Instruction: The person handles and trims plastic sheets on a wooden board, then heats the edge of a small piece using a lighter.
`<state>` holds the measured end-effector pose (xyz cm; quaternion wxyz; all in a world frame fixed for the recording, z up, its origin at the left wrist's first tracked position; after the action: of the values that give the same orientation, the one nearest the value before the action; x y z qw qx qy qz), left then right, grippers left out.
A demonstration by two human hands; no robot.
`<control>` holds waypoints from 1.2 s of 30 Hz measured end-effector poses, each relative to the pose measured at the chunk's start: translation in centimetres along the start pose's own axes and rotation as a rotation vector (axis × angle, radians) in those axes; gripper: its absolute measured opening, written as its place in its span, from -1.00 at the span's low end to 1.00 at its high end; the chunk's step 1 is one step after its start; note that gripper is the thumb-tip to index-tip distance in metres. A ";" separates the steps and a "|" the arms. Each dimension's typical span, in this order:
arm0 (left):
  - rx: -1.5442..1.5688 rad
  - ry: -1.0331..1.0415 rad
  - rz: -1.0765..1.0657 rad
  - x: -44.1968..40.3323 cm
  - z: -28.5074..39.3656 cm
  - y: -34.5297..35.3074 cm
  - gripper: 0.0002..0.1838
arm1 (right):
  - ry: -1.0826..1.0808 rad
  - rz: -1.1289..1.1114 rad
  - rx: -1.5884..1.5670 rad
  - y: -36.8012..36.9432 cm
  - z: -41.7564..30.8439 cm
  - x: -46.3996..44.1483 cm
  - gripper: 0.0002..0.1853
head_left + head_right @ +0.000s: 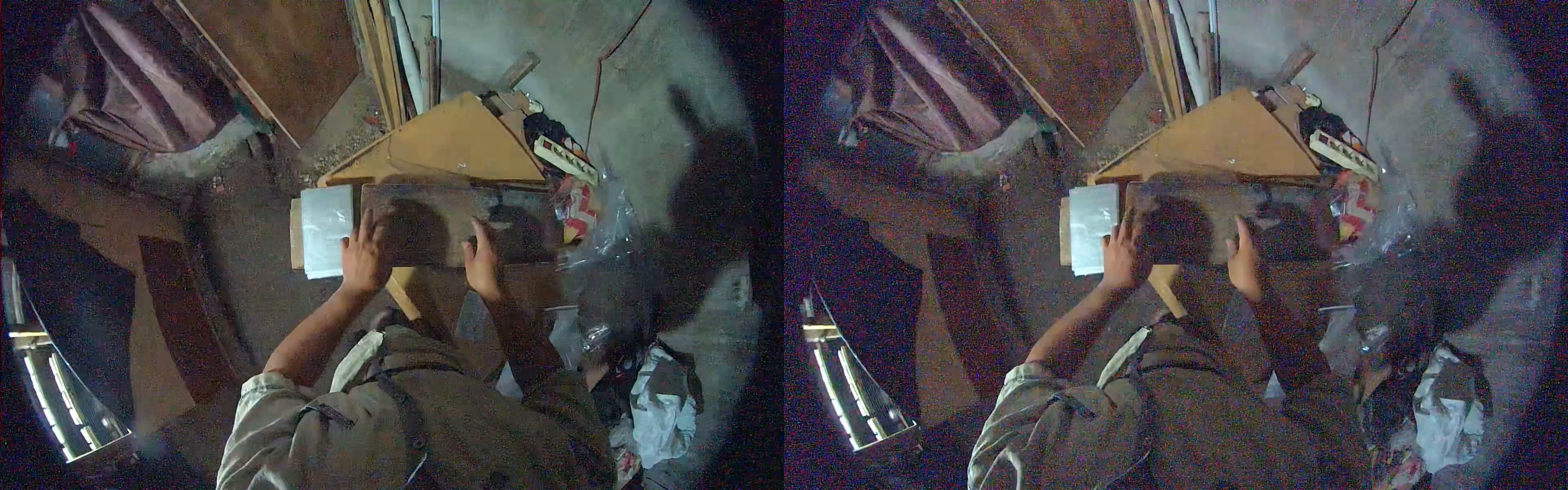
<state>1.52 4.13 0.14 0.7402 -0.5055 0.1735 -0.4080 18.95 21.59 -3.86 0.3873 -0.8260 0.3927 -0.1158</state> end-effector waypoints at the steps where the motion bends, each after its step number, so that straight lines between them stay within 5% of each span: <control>1: -0.171 0.047 -0.016 0.5 0.6 -0.2 -0.31 | -0.064 0.041 0.198 -0.5 -1.0 0.2 -0.52; 4: -0.144 0.195 0.065 1.9 1.5 0.7 -0.23 | -0.082 -0.081 0.091 -0.8 -2.7 1.2 -0.48; 6: -0.112 0.196 0.049 2.1 1.5 1.2 -0.18 | -0.110 -0.163 0.327 -1.6 -3.8 1.4 -0.47; 13: -0.138 0.151 0.045 0.3 1.9 1.3 -0.09 | -0.363 0.000 0.596 -0.7 -3.0 -1.2 -0.45; 24: -0.178 0.116 0.087 -2.4 1.6 1.5 -0.06 | -0.278 -0.166 0.530 0.0 -3.4 0.0 -0.43; 28: -0.285 0.211 0.266 -2.1 1.6 2.0 -0.02 | -0.402 0.018 0.529 0.9 -1.4 0.6 -0.46; 31: -0.254 0.235 0.191 -0.9 1.5 2.7 -0.06 | -0.479 0.119 0.499 0.9 -0.8 0.5 -0.47; 32: -0.222 0.231 0.167 -0.7 1.4 3.0 -0.08 | -0.471 0.126 0.507 1.0 -0.6 0.5 -0.47; 34: -0.203 0.225 0.134 -0.2 2.1 1.8 -0.12 | -0.113 -0.062 0.114 0.6 -0.8 0.1 -0.50; 36: -0.211 0.177 0.100 0.2 2.5 1.2 -0.15 | -0.037 -0.022 0.285 -2.1 -1.0 -1.7 -0.53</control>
<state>3.81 5.67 0.22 0.6842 -0.5333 0.3049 -0.3930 18.49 23.12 -1.47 0.5068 -0.7689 0.3558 -0.1595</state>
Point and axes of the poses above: each hand's wrist, its own x-axis away from the middle knuckle, its own y-axis out of the palm, z = x × y, the point moved 1 cm from there along -x, towards the middle knuckle, and after that the axes turned 4 degrees about x, right-handed, at the moved point
